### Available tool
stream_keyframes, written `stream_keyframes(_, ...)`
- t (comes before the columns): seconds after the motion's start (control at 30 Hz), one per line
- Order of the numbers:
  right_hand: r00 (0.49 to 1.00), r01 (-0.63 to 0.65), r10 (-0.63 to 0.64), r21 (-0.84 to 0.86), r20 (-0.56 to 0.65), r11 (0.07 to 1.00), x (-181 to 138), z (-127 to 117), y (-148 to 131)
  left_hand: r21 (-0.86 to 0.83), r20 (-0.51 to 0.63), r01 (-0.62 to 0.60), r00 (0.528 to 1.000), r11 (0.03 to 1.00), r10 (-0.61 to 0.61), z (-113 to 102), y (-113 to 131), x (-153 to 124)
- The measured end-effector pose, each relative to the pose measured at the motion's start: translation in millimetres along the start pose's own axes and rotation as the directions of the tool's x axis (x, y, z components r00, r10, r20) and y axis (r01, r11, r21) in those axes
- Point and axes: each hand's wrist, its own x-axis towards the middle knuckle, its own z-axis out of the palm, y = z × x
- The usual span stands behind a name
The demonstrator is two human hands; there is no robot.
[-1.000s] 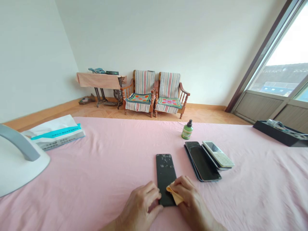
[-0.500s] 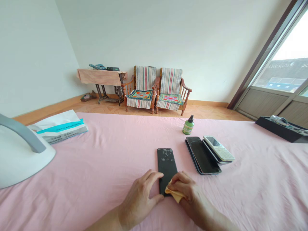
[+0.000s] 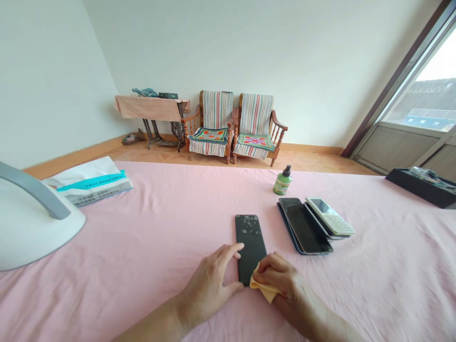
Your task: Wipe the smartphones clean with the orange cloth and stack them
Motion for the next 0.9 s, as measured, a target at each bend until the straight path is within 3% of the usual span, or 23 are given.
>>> stream_keyframes(0.3, 1.0, 0.027, -0.028, -0.064, -0.003, 0.998, 11.3, 21.8, -15.8, -0.065, 0.086, 0.05, 0.995, 0.997, -0.045, -7.3, -2.3, 3.0)
stream_keyframes(0.6, 0.997, -0.007, 0.008, 0.016, -0.08, 1.0, -2.2, 16.7, -5.9, -0.083, 0.103, 0.108, 0.99, 0.991, -0.099, -7.1, -3.3, 3.5)
stream_keyframes(0.77, 0.998, 0.021, -0.021, -0.004, -0.051, 1.0, 7.7, 24.4, -12.8, -0.073, 0.098, 0.083, 0.992, 0.994, -0.076, -6.5, -3.7, 4.5)
stream_keyframes(0.9, 0.997, -0.007, 0.009, 0.025, -0.082, 1.0, -3.2, 13.5, -3.3, -0.038, 0.088, 0.03, 0.996, 0.999, -0.026, -8.5, -2.5, 3.3)
